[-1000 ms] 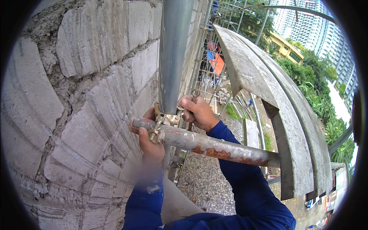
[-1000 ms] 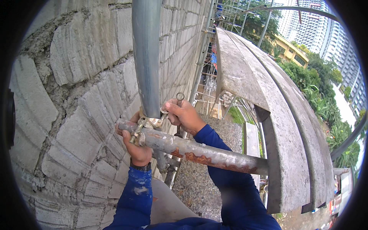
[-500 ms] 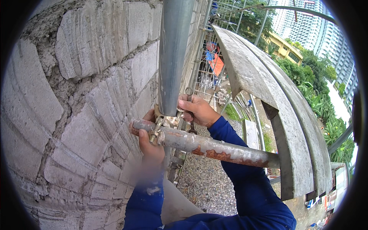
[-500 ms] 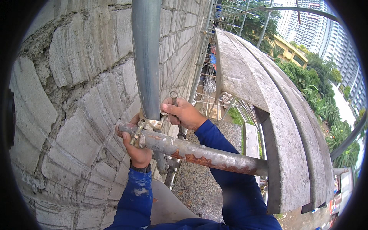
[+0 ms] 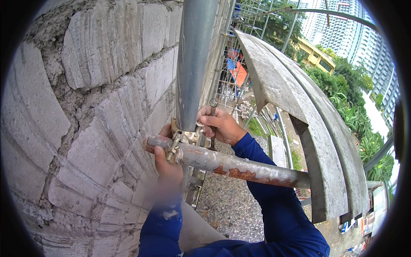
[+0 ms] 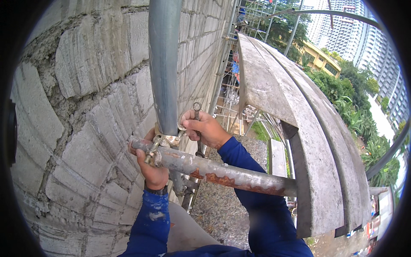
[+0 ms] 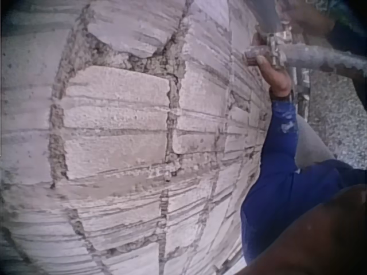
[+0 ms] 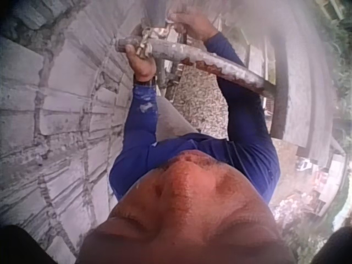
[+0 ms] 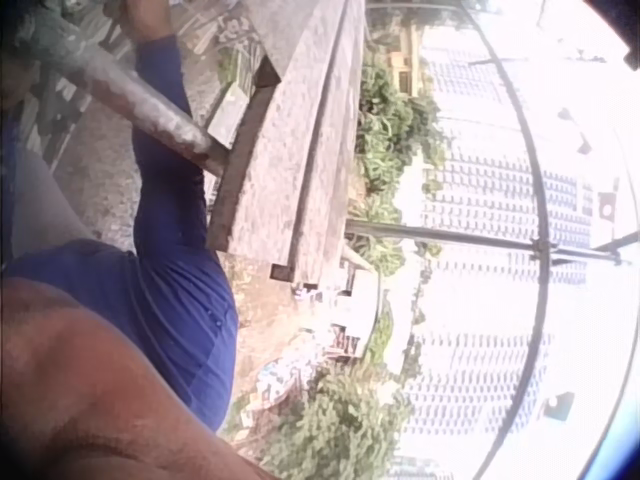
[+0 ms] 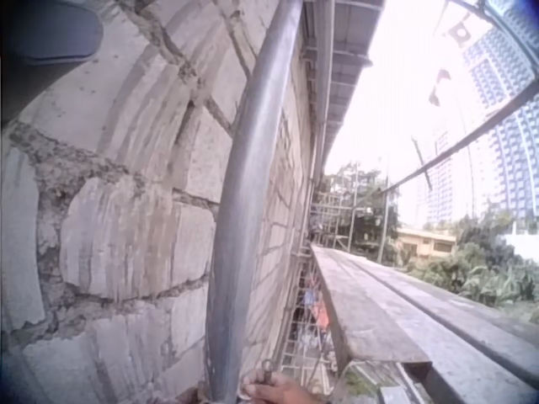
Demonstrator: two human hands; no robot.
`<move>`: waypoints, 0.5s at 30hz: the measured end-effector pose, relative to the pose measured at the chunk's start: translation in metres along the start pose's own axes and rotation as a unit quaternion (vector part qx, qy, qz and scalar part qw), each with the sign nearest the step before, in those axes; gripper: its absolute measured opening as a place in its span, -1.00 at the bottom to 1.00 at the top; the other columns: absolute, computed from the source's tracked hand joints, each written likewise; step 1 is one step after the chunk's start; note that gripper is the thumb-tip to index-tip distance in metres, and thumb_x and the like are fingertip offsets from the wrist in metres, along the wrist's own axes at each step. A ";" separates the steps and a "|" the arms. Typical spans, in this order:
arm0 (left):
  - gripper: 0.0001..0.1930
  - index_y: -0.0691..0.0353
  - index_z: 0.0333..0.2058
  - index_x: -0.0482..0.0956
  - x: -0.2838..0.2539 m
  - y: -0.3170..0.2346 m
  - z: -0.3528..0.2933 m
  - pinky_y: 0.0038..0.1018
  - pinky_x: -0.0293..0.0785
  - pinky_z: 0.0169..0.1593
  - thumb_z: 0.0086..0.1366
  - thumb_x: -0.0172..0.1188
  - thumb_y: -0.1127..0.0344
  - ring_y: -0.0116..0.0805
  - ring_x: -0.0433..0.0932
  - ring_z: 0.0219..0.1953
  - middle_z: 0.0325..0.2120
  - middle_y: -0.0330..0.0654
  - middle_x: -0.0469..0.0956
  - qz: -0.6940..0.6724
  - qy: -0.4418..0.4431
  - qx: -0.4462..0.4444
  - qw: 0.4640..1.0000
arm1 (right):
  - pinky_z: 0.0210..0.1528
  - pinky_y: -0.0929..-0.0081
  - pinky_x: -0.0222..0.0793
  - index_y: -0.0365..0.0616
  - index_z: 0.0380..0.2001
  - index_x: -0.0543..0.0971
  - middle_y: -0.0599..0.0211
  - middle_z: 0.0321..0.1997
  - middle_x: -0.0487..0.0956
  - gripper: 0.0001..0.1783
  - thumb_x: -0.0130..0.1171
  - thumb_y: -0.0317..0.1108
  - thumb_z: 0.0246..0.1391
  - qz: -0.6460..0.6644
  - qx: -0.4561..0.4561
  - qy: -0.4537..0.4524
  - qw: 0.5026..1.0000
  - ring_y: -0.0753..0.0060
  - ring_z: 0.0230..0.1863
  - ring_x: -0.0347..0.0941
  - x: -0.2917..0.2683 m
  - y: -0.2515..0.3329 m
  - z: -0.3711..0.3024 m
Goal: The person positions a curved metal sheet onto a scaffolding frame and secures it by tightening a metal clamp with a wrench. The person repeatedly adjusts the sheet and tightens the clamp to ensure it is firmly attached to the scaffolding structure.
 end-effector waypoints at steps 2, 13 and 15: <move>0.01 0.50 0.35 0.15 0.001 0.002 -0.001 -0.14 0.25 0.37 0.35 -0.15 -0.44 -0.08 0.34 0.33 0.27 0.08 0.33 -0.008 0.001 -0.003 1.000 | -0.54 0.63 0.15 -0.10 -0.25 0.51 0.57 -0.42 0.39 -0.81 0.29 -0.27 0.28 0.001 0.050 -0.046 0.998 0.65 -0.59 0.22 -0.011 -0.013 0.003; -0.09 0.45 0.35 0.19 0.004 0.001 -0.001 -0.11 0.25 0.37 0.38 -0.20 -0.34 -0.06 0.33 0.33 0.28 0.07 0.32 -0.047 -0.043 -0.020 0.998 | -0.45 0.64 0.21 -0.10 -0.23 0.51 0.59 -0.36 0.39 -0.87 0.25 -0.35 0.28 -0.030 -0.008 0.000 1.000 0.70 -0.49 0.25 0.007 0.005 0.005; -0.08 0.45 0.35 0.19 0.002 0.001 0.001 -0.11 0.24 0.37 0.38 -0.20 -0.35 -0.06 0.33 0.33 0.28 0.07 0.32 -0.042 -0.032 -0.013 0.999 | -0.43 0.63 0.22 -0.10 -0.22 0.51 0.58 -0.34 0.40 -0.88 0.25 -0.37 0.28 -0.024 -0.018 0.006 1.000 0.69 -0.47 0.26 0.008 0.007 0.003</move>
Point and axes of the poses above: each hand's wrist, its own z-axis towards the middle knuckle, its own x-axis out of the palm, y = z × x, the point moved 9 cm from there along z, towards the middle knuckle
